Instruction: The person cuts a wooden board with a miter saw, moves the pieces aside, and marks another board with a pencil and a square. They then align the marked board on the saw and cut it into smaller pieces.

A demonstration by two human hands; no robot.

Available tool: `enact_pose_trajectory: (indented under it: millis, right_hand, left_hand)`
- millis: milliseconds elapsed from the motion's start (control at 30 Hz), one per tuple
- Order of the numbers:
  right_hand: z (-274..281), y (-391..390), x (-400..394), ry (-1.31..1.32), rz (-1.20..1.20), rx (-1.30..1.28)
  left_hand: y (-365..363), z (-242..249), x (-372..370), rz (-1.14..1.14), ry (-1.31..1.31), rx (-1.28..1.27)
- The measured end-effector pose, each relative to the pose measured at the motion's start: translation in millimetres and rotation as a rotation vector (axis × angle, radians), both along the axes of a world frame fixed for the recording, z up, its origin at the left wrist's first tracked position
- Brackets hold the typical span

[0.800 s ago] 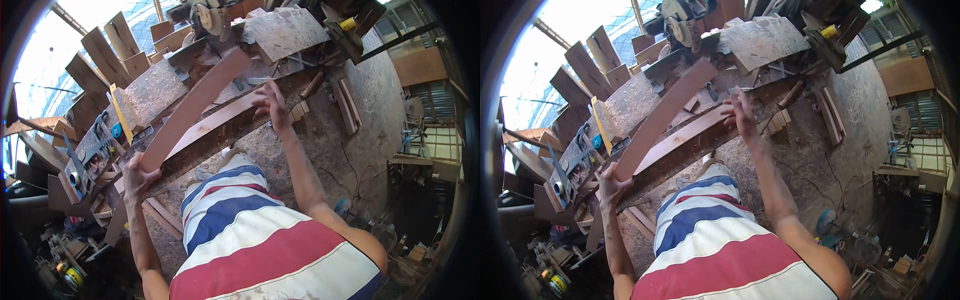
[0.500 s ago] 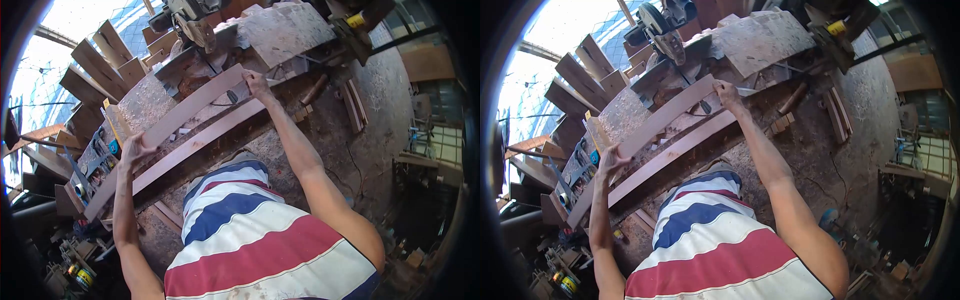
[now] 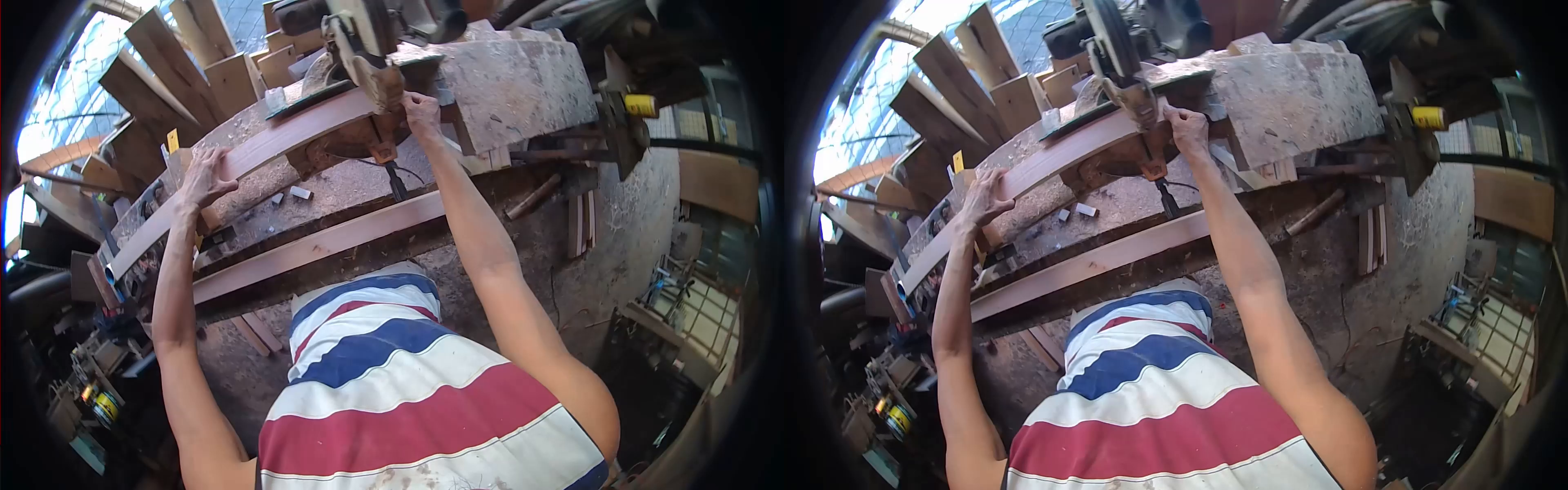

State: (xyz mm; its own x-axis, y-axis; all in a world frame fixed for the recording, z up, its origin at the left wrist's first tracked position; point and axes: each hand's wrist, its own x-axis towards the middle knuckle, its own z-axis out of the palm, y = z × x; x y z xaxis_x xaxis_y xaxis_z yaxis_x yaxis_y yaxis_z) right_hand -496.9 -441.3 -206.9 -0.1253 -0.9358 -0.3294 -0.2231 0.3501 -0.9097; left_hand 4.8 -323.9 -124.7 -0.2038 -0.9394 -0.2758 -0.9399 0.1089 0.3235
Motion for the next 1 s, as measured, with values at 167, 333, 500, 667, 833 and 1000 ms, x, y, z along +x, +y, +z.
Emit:
enact_pose_trajectory:
  millis: [167,333,500,667,833,1000]
  right_hand:
    - [-35.6,-14.1,9.5,-0.247,-0.083,-0.164]
    - [10.5,2.2,21.8,-0.484,-0.122,-0.121]
    - [-72.7,-5.3,-11.9,-0.626,-0.178,-0.096]
    - [-118.5,-0.1,-24.6,-0.633,-0.274,0.017]
    - [-135.6,3.8,-30.3,-0.551,-0.249,-0.080]
    - [-103.6,12.1,-27.3,-0.493,-0.158,-0.114]
  left_hand:
    - [18.6,-14.3,6.1,0.210,0.031,-0.041]
    - [18.0,-24.3,21.1,0.181,0.073,-0.113]
    - [10.2,-23.3,31.1,0.155,0.089,-0.092]
    - [3.4,-19.9,31.8,0.141,0.067,-0.066]
    - [-7.3,-26.0,-0.8,0.062,0.052,-0.178]
    - [-48.3,-42.3,-94.3,0.029,-0.012,-0.152]
